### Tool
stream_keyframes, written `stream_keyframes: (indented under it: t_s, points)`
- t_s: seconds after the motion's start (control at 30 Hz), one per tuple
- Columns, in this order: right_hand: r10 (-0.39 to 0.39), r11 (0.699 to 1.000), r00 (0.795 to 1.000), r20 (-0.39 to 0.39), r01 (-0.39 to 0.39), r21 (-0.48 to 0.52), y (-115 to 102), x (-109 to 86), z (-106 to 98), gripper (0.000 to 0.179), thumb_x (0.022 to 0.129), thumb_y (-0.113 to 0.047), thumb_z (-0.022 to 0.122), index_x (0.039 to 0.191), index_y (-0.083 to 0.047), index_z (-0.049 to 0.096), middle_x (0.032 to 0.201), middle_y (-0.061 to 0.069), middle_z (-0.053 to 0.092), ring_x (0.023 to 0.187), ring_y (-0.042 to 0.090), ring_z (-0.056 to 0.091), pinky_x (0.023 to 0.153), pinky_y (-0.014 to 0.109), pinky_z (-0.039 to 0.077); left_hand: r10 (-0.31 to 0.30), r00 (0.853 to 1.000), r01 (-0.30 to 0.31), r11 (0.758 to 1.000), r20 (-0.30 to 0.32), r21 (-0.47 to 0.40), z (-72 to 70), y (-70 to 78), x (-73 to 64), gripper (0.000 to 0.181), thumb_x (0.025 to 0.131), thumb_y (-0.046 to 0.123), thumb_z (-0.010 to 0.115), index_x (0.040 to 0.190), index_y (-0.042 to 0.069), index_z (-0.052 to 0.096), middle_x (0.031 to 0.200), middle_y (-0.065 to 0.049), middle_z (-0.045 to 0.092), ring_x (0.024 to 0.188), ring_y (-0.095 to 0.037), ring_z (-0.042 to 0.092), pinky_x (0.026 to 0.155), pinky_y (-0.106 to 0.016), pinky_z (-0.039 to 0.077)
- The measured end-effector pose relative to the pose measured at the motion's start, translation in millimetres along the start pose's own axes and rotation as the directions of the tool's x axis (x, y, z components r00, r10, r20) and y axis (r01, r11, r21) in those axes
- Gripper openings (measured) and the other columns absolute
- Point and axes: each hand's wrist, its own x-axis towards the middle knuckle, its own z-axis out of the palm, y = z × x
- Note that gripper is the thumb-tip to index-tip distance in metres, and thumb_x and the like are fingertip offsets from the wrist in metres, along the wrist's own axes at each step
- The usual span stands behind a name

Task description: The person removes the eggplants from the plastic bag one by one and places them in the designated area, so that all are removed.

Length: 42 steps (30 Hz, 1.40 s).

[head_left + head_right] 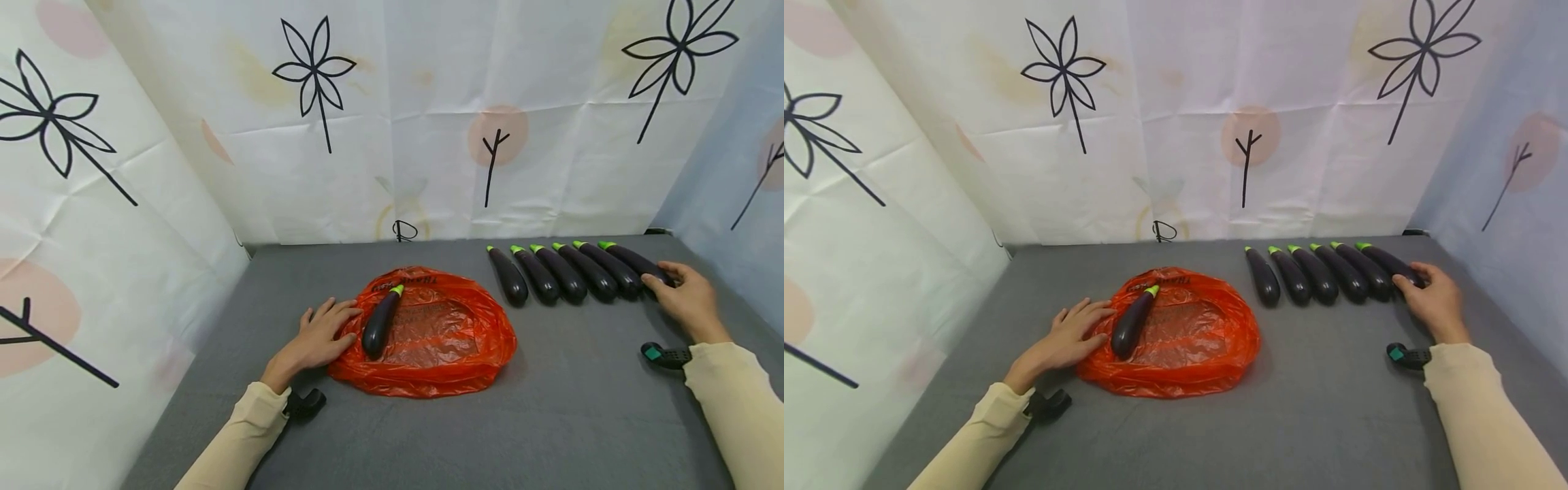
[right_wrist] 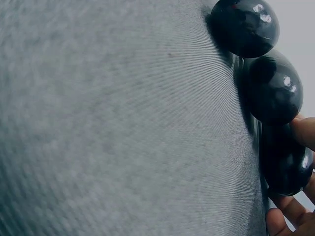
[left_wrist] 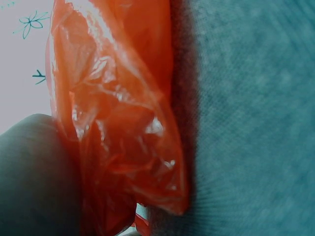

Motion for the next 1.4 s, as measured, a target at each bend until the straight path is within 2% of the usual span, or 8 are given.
stream_keyframes:
  t_s: [0.37,0.47,0.53,0.67,0.77,0.93,1.13,1.4]
  points:
    - [0.030,0.999,0.999,0.016,-0.030,0.028,-6.8,-5.0,-5.2,0.069,0.107,-0.036,0.044,0.154,0.011,0.028,0.152,0.043,0.033,0.133,0.063,0.035,0.104,0.072,0.033,-0.002,1.000,0.002,1.000,-0.003,0.001,0.8,-0.9,0.3,0.050,0.102,0.025,0.055,0.150,0.016,0.050,0.164,-0.009,0.037,0.156,-0.045,0.017,0.113,-0.080,0.005]
    - [0.029,0.999,1.000,0.003,-0.029,0.031,-8.7,-7.5,-9.1,0.070,0.106,-0.039,0.044,0.156,0.008,0.029,0.155,0.038,0.033,0.133,0.060,0.038,0.091,0.050,0.047,0.004,1.000,-0.004,1.000,-0.005,0.004,1.0,-1.1,0.7,0.050,0.102,0.025,0.056,0.150,0.016,0.050,0.164,-0.009,0.037,0.155,-0.046,0.018,0.113,-0.080,0.005]
    - [0.026,0.999,0.999,-0.018,-0.025,0.036,-11.0,-8.9,-12.0,0.070,0.106,-0.041,0.045,0.156,0.005,0.031,0.158,0.035,0.034,0.133,0.058,0.040,0.083,0.037,0.044,0.010,1.000,-0.010,1.000,-0.006,0.003,1.0,-1.2,1.0,0.050,0.102,0.025,0.056,0.150,0.015,0.050,0.164,-0.009,0.037,0.155,-0.046,0.018,0.113,-0.080,0.005]
    - [0.011,0.999,0.996,-0.084,-0.008,0.040,-21.7,-11.9,-17.0,0.069,0.104,-0.042,0.048,0.157,0.000,0.035,0.161,0.027,0.034,0.137,0.055,0.039,0.089,0.047,0.041,0.016,1.000,-0.016,1.000,-0.005,0.000,0.7,-1.7,1.3,0.049,0.102,0.025,0.056,0.150,0.016,0.050,0.164,-0.009,0.037,0.155,-0.046,0.018,0.113,-0.081,0.006]
    - [-0.048,0.998,0.990,-0.130,0.053,0.033,-35.2,-14.3,-16.3,0.064,0.105,-0.037,0.050,0.156,0.000,0.037,0.160,0.028,0.037,0.136,0.057,0.040,0.101,0.063,0.034,0.016,1.000,-0.016,1.000,-0.004,0.001,0.3,-2.0,1.1,0.049,0.102,0.025,0.056,0.150,0.016,0.050,0.164,-0.008,0.036,0.155,-0.046,0.017,0.113,-0.080,0.005]
    - [-0.164,0.986,0.974,-0.154,0.167,0.009,-67.0,-19.6,-3.0,0.058,0.104,-0.031,0.055,0.152,0.000,0.044,0.150,0.032,0.047,0.126,0.054,0.041,0.090,0.058,0.032,0.011,1.000,-0.011,1.000,-0.002,-0.002,0.4,-2.3,0.3,0.049,0.103,0.025,0.056,0.150,0.016,0.050,0.165,-0.009,0.036,0.155,-0.046,0.017,0.113,-0.080,0.005]
    - [-0.278,0.958,0.956,-0.091,0.282,0.045,-113.0,-31.7,18.7,0.055,0.102,-0.030,0.060,0.147,-0.001,0.050,0.142,0.031,0.053,0.121,0.050,0.043,0.083,0.054,0.035,0.002,1.000,-0.002,1.000,0.003,0.003,1.1,-2.1,-0.7,0.049,0.102,0.025,0.056,0.151,0.016,0.050,0.165,-0.008,0.036,0.155,-0.046,0.017,0.113,-0.080,0.005]
    - [-0.457,0.881,0.887,-0.062,0.461,0.106,-166.1,-51.4,50.5,0.049,0.094,-0.020,0.073,0.139,-0.003,0.061,0.133,0.027,0.062,0.109,0.042,0.050,0.081,0.052,0.037,0.006,1.000,-0.006,1.000,-0.003,0.001,-0.4,0.6,0.0,0.049,0.102,0.025,0.056,0.150,0.016,0.050,0.164,-0.008,0.037,0.155,-0.046,0.017,0.113,-0.080,0.005]
